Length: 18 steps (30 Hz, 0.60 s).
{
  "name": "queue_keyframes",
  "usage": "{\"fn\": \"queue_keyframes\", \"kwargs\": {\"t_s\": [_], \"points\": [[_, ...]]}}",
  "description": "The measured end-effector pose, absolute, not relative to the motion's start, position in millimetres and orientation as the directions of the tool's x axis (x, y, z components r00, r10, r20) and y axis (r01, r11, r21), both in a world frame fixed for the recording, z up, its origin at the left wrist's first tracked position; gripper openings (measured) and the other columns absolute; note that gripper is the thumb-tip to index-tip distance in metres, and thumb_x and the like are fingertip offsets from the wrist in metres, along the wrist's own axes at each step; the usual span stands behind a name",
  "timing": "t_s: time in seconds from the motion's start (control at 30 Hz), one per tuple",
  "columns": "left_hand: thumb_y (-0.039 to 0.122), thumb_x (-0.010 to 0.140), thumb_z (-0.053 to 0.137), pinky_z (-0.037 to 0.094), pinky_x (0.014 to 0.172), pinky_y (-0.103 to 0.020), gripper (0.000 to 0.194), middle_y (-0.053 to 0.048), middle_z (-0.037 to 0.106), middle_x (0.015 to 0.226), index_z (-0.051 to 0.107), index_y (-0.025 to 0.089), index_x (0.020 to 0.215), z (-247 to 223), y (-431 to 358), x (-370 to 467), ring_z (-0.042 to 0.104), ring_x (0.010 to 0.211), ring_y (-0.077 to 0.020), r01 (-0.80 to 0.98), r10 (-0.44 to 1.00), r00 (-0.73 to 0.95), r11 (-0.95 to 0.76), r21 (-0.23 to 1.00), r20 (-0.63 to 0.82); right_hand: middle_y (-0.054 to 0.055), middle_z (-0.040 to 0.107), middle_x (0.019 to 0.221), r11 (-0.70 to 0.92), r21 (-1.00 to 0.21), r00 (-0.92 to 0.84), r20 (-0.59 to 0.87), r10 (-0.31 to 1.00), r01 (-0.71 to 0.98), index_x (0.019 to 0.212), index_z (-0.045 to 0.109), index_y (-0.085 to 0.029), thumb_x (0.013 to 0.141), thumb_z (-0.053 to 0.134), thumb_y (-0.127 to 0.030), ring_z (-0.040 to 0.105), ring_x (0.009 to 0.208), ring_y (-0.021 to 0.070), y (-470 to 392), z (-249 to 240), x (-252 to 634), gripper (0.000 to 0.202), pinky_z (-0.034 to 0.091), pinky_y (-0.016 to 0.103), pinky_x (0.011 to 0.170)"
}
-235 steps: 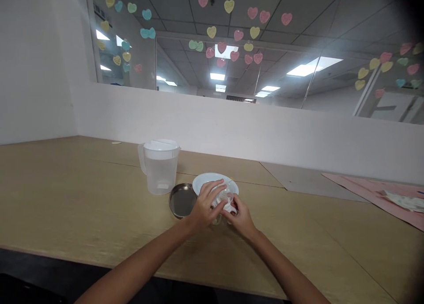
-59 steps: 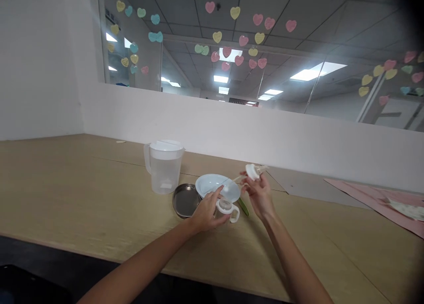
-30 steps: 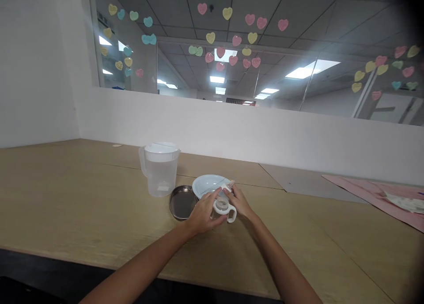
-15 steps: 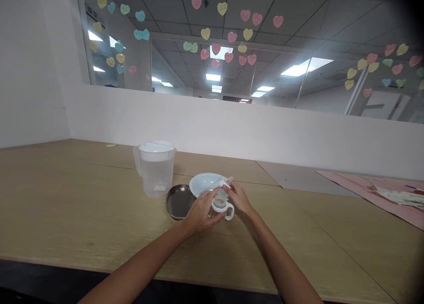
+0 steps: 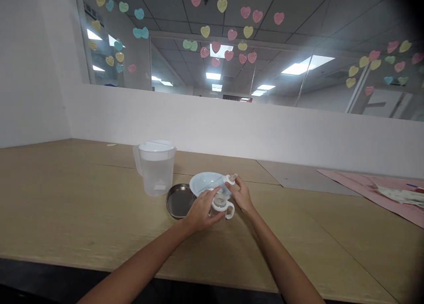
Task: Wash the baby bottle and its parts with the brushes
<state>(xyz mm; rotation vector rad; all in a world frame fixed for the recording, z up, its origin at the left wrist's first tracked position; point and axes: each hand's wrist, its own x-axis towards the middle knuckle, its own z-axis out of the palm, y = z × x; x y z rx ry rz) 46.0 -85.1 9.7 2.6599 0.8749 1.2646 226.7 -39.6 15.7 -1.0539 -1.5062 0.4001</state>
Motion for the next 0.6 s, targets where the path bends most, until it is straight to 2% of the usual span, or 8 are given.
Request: {"fn": "queue_keyframes", "kwargs": {"t_s": [0.13,0.33,0.6], "points": [[0.042,0.077,0.049,0.037,0.091,-0.041,0.064,-0.013,0.048,0.119,0.025,0.016,0.130,10.1,-85.5,46.5,0.046,0.107,-0.0240,0.467,0.524,0.501,-0.834,0.295,0.689,0.007,0.062,0.095,0.550,-0.742,0.093,0.623,0.777,0.383,0.092,0.057,-0.015,0.062,0.064,-0.039,0.056,0.087,0.0211,-34.0,11.9,227.2,0.040,0.041,0.036,0.082],[0.042,0.078,0.048,0.037,0.090,-0.040,0.062,-0.013,0.049,0.116,0.025,0.015,0.129,10.7,-86.4,46.4,0.046,0.107,-0.0237,0.471,0.516,0.505,-0.836,0.281,0.691,0.007,0.061,0.100,0.566,-0.779,0.083,0.605,0.792,0.270,0.080,0.050,-0.017,0.055,0.069,-0.035,0.057,0.089,0.0192,-29.9,8.8,226.7,0.036,0.043,0.034,0.082],[0.044,0.077,0.048,0.037,0.090,-0.039,0.064,-0.013,0.049,0.116,0.025,0.015,0.129,7.7,-84.1,45.3,0.046,0.106,-0.0230,0.489,0.517,0.504,-0.831,0.265,0.691,0.007,0.062,0.097,0.524,-0.718,0.225,0.664,0.713,0.458,0.076,0.049,-0.018,0.059,0.065,-0.042,0.058,0.083,0.0199,-35.0,10.3,229.8,0.033,0.044,0.032,0.074]]}}
